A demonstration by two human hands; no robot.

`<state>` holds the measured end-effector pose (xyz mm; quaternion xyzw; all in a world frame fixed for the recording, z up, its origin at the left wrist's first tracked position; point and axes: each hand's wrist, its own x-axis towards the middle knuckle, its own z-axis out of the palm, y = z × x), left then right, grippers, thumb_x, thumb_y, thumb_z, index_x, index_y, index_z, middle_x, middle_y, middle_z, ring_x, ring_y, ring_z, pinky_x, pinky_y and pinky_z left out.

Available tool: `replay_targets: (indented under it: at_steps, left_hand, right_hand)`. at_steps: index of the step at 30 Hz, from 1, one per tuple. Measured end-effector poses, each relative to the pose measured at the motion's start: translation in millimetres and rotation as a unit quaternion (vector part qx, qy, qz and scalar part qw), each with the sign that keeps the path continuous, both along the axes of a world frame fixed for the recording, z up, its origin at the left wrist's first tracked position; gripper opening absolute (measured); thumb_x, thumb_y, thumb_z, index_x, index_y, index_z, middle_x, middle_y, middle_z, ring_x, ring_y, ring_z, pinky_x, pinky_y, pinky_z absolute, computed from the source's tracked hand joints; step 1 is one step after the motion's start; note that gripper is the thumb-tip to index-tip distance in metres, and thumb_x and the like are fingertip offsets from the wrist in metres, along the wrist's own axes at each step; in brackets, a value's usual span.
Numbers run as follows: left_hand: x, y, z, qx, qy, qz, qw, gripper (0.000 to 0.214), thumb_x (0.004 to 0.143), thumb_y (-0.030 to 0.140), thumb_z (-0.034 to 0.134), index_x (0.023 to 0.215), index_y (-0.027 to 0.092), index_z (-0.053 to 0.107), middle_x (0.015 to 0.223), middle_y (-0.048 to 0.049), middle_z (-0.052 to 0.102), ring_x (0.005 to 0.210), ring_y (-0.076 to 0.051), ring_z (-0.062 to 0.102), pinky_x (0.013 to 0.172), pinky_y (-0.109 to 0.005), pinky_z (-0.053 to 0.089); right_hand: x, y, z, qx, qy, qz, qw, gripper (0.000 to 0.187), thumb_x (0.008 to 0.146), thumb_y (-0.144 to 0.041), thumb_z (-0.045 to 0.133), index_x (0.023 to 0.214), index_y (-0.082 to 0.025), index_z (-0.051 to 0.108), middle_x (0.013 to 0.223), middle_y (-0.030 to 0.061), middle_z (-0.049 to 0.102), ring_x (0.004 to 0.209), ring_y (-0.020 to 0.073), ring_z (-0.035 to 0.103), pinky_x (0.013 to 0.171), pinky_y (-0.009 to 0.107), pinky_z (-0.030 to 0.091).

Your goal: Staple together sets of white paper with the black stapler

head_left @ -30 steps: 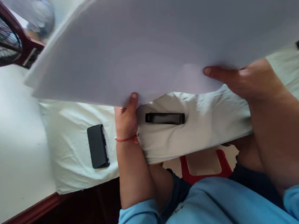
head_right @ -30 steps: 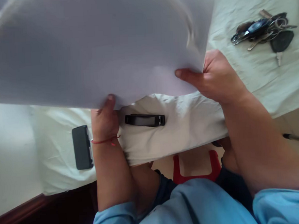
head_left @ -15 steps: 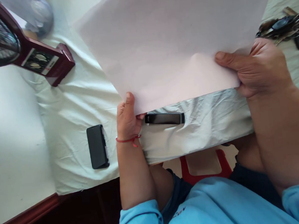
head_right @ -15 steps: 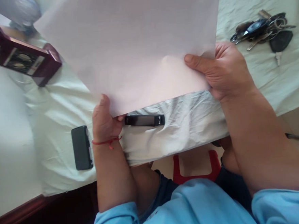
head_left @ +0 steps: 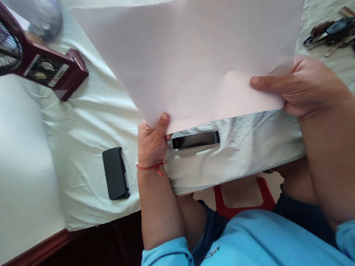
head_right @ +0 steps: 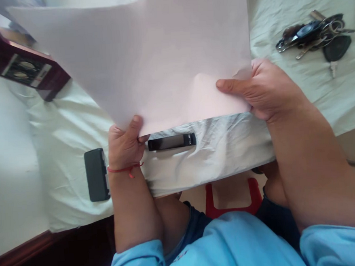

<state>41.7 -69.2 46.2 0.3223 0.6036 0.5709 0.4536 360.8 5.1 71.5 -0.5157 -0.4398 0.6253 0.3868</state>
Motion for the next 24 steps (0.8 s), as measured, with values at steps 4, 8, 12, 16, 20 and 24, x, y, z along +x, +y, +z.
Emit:
replay_targets:
  at_steps: [4,8,12,16,20,24]
  left_hand:
    - [-7.3,-2.1,-4.0,-0.032,0.007,-0.022,0.999,0.041,0.084,0.042,0.106,0.076,0.017,0.075,0.064,0.0023,0.055,0.047,-0.006,0.042,0.035,-0.020,0.029]
    - [-13.9,-2.8,-3.8,-0.047,0.036,-0.071,0.996,0.050,0.087,0.054,0.102,0.072,0.019,0.070,0.057,0.0038,0.049,0.043,-0.006,0.037,0.035,-0.022,0.023]
    - [-11.8,-3.8,9.1,-0.032,0.036,-0.114,0.992,0.061,0.079,0.066,0.104,0.070,0.020,0.065,0.055,0.0059,0.046,0.041,-0.004,0.032,0.035,-0.022,0.022]
    - [-7.1,-6.4,17.7,-0.029,0.033,-0.135,0.990,0.063,0.075,0.072,0.104,0.071,0.021,0.066,0.056,0.0069,0.045,0.039,-0.003,0.026,0.034,-0.023,0.020]
    - [-6.4,-6.1,15.0,-0.042,0.054,-0.150,0.986,0.069,0.079,0.075,0.100,0.064,0.021,0.059,0.052,0.0065,0.041,0.040,-0.004,0.029,0.036,-0.023,0.019]
    - [-4.6,-2.1,15.0,-0.057,0.063,-0.139,0.987,0.062,0.075,0.069,0.104,0.070,0.021,0.066,0.056,0.0061,0.046,0.045,-0.005,0.038,0.040,-0.021,0.023]
  right_hand:
    - [3.7,0.6,-0.6,-0.019,-0.098,0.038,0.994,0.018,0.084,-0.028,0.075,0.095,-0.014,0.073,0.096,0.0050,0.071,0.075,0.0125,0.070,0.058,0.017,0.056]
    - [12.2,-0.2,-0.4,0.038,-0.274,0.071,0.958,0.031,0.086,-0.036,0.072,0.073,-0.008,0.070,0.073,0.0014,0.065,0.055,0.0011,0.050,0.047,0.013,0.038]
    - [24.5,-6.7,2.9,0.085,-0.222,0.085,0.968,0.039,0.084,-0.049,0.071,0.091,-0.012,0.072,0.093,0.0025,0.069,0.075,0.0073,0.063,0.065,0.017,0.053]
    - [32.5,-14.8,3.4,0.044,-0.106,0.047,0.992,0.050,0.077,-0.056,0.076,0.107,-0.017,0.069,0.105,0.0046,0.069,0.083,0.0136,0.069,0.065,0.020,0.057]
    - [33.6,-15.8,-1.8,0.002,-0.072,0.067,0.995,0.055,0.073,-0.055,0.080,0.114,-0.020,0.069,0.110,0.0053,0.069,0.091,0.0186,0.072,0.070,0.024,0.061]
    - [34.3,-12.3,-4.1,0.033,-0.127,0.033,0.991,0.040,0.080,-0.045,0.076,0.109,-0.017,0.072,0.110,0.0050,0.070,0.092,0.0150,0.070,0.071,0.020,0.059]
